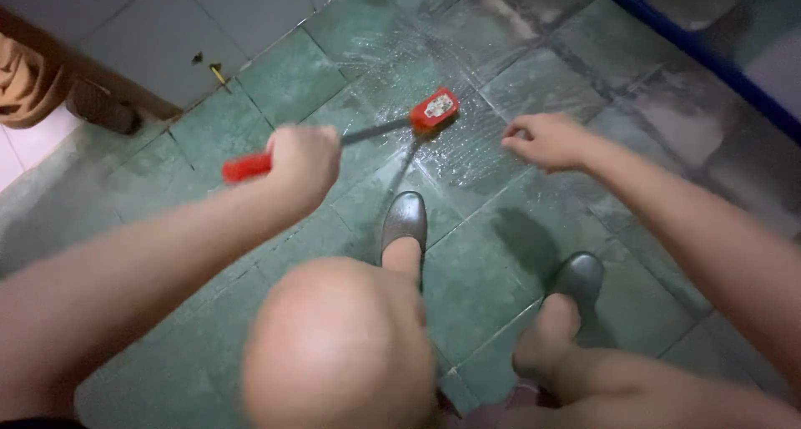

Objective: The person mops a wet tiled floor using a red flat mop with a long handle. They repeatedly push and pull the mop across the green tiles to spread water and suds, moving around the area while maintaining a downward camera angle.

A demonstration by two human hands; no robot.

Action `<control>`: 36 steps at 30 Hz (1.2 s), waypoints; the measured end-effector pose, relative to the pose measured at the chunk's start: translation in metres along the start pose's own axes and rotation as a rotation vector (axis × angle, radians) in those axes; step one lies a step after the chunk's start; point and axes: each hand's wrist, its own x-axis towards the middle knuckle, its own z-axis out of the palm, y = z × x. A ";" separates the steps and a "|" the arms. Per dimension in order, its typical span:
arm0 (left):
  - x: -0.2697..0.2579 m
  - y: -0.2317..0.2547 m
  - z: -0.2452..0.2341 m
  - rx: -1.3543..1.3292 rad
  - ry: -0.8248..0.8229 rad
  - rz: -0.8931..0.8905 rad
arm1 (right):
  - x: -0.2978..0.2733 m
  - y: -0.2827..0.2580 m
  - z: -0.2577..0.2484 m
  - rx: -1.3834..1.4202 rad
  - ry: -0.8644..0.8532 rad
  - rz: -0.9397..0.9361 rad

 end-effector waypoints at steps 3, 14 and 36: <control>0.025 0.007 -0.058 0.186 -0.113 0.079 | 0.032 0.014 0.018 0.111 -0.036 -0.059; 0.044 0.181 -0.077 -0.063 -0.140 0.504 | 0.006 -0.002 0.059 1.045 -0.138 0.178; 0.078 0.122 0.009 -0.883 -0.591 0.445 | 0.009 0.160 0.024 -0.071 0.008 0.458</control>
